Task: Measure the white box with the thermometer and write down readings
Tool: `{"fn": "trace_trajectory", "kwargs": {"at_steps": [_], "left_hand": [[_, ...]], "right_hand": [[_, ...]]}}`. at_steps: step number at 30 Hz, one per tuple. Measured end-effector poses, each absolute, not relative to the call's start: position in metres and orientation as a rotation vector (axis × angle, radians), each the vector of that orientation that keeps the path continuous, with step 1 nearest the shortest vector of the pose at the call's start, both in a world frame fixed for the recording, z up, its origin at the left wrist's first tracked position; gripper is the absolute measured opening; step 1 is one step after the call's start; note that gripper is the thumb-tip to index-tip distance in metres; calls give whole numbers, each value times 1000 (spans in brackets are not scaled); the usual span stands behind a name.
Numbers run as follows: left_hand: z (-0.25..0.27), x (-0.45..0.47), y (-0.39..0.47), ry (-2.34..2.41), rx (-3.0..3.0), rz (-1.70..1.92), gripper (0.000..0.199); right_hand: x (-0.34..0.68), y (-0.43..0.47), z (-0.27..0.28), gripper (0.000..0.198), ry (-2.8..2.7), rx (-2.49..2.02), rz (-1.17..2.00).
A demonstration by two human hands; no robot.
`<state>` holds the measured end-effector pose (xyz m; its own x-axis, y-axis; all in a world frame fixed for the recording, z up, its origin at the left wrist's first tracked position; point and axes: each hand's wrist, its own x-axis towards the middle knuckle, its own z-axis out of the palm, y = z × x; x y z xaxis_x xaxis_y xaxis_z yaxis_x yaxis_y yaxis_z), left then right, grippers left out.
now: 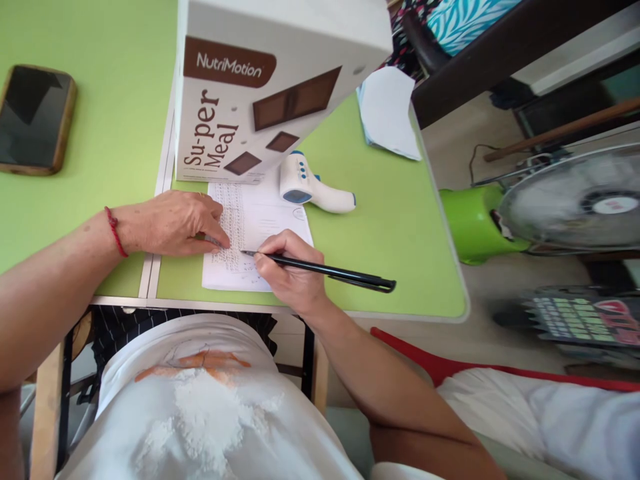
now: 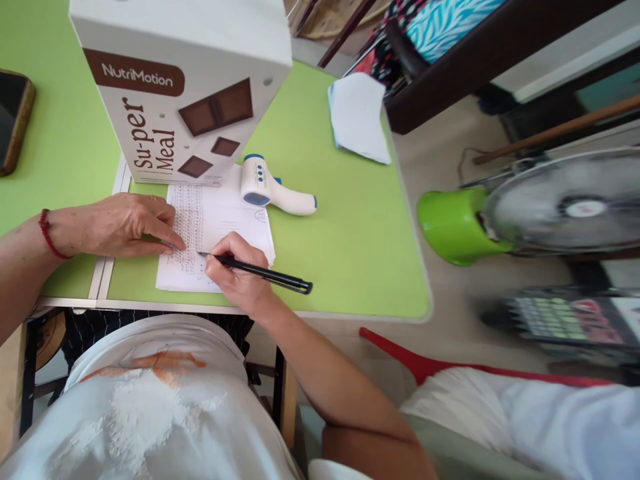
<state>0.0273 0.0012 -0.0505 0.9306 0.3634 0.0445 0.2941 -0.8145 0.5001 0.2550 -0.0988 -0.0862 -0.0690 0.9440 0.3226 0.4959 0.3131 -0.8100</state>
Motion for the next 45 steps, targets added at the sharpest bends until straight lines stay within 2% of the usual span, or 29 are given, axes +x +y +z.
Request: {"fn": "trace_trajectory", "kwargs": {"at_steps": [45], "left_hand": [[-46, 26, 0, 476, 2561, 154, 24]], "right_hand": [[256, -100, -88, 15, -1642, -1342, 571]]}}
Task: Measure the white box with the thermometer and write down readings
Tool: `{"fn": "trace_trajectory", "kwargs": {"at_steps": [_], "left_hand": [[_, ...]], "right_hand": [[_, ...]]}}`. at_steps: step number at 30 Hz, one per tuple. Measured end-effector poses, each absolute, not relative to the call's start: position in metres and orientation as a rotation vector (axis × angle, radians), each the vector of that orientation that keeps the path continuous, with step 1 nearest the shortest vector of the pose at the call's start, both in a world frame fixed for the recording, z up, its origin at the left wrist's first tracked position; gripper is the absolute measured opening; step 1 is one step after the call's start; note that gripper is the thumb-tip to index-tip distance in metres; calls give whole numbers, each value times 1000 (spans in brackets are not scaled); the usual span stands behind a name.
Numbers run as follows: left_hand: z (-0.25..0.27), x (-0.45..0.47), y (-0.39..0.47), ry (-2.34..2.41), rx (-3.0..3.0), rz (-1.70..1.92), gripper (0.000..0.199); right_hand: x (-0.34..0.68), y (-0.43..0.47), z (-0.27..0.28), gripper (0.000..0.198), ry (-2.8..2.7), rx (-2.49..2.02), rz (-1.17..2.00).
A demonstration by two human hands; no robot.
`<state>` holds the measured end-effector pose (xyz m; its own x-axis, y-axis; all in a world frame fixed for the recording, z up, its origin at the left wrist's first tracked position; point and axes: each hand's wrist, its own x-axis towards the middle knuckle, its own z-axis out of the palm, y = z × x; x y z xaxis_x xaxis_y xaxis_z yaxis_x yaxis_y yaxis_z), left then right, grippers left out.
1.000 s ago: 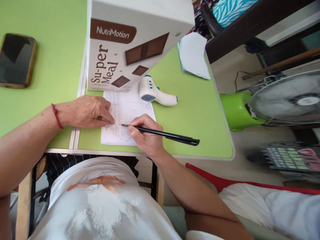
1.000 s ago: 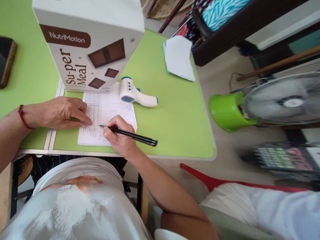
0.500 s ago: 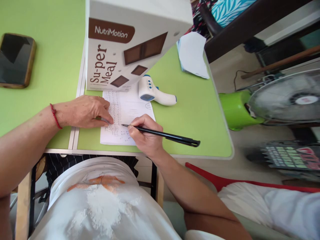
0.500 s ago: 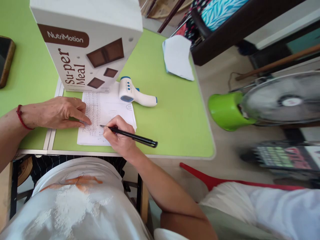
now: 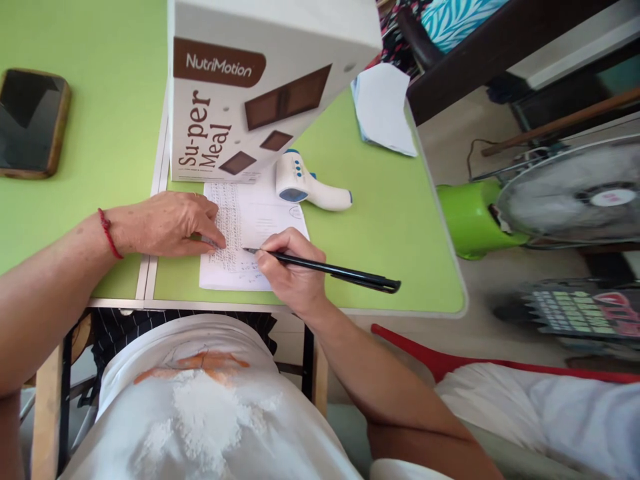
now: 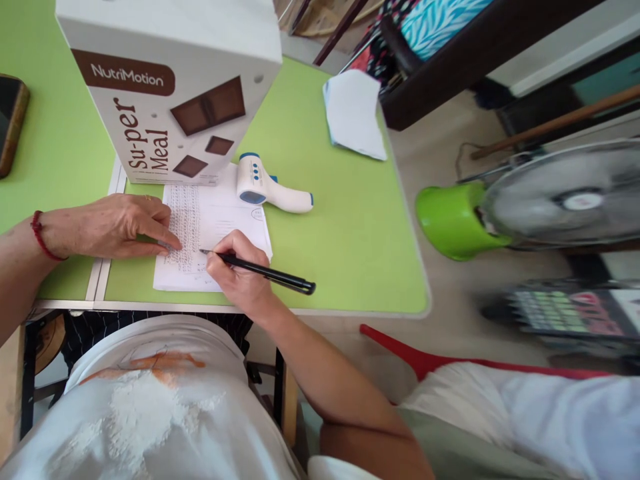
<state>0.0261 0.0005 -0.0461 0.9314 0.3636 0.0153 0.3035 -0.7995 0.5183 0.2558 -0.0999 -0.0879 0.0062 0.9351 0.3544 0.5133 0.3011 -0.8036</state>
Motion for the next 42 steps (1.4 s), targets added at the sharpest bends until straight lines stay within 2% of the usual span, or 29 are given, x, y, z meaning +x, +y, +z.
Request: {"fn": "trace_trajectory", "kwargs": {"at_steps": [12, 17, 23, 27, 34, 39, 42], "left_hand": [[-45, 26, 0, 490, 2571, 139, 24], [-47, 26, 1, 480, 2554, 158, 25], [-49, 26, 2, 451, 2495, 238, 23], [-44, 25, 2, 549, 2408, 529, 22], [-36, 18, 2, 952, 2003, 1645, 49], [-42, 10, 24, 1001, 1740, 1904, 59], [-51, 6, 37, 930, 1671, 1820, 69]], "right_hand": [[256, -101, -90, 16, -1695, -1281, 529], [258, -103, -91, 13, -1633, -1232, 230], [289, -90, -73, 14, -1858, -1299, -156], [317, -85, -71, 15, -2020, -1673, -296], [336, -86, -76, 23, -2193, -2002, -313], [334, -69, -61, 27, -2143, -2032, -281], [334, -47, -52, 37, -2156, -2036, -255]]}}
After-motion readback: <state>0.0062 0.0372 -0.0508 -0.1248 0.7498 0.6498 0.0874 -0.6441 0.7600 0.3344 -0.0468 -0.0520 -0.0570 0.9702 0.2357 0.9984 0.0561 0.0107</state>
